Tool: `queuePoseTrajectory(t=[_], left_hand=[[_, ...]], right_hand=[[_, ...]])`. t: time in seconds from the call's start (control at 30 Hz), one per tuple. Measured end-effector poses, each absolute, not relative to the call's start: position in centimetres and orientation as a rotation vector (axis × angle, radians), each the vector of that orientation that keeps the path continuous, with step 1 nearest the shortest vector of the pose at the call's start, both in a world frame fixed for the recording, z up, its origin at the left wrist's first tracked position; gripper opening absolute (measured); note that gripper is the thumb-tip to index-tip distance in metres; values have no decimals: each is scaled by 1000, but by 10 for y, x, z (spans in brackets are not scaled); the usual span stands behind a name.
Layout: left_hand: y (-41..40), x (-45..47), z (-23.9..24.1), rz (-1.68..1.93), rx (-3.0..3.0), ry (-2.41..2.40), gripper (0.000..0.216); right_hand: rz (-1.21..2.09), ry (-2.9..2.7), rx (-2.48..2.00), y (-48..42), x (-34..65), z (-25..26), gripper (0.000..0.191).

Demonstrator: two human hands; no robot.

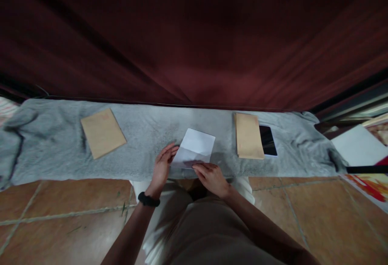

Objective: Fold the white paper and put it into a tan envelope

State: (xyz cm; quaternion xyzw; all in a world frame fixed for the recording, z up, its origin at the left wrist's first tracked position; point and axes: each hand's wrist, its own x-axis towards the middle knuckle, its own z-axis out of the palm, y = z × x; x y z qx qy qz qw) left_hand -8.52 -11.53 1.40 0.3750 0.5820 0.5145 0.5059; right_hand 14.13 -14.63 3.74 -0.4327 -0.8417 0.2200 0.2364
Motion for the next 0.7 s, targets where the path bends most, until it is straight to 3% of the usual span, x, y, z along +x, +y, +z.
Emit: queuePoseTrajectory(t=[0.2,0.43,0.7], left_hand=[[-122,-106,0,1040,1576,1421,37],[-137,-111,10,690,2151,1229,67],[-138,-116,18,539,2263,1193,68]], right_hand=[[705,-2295,-1060,-152,160,30,22],[687,-2237,-1004,-159,179,20,21],[707,-2235,-1042,-156,187,23,24]])
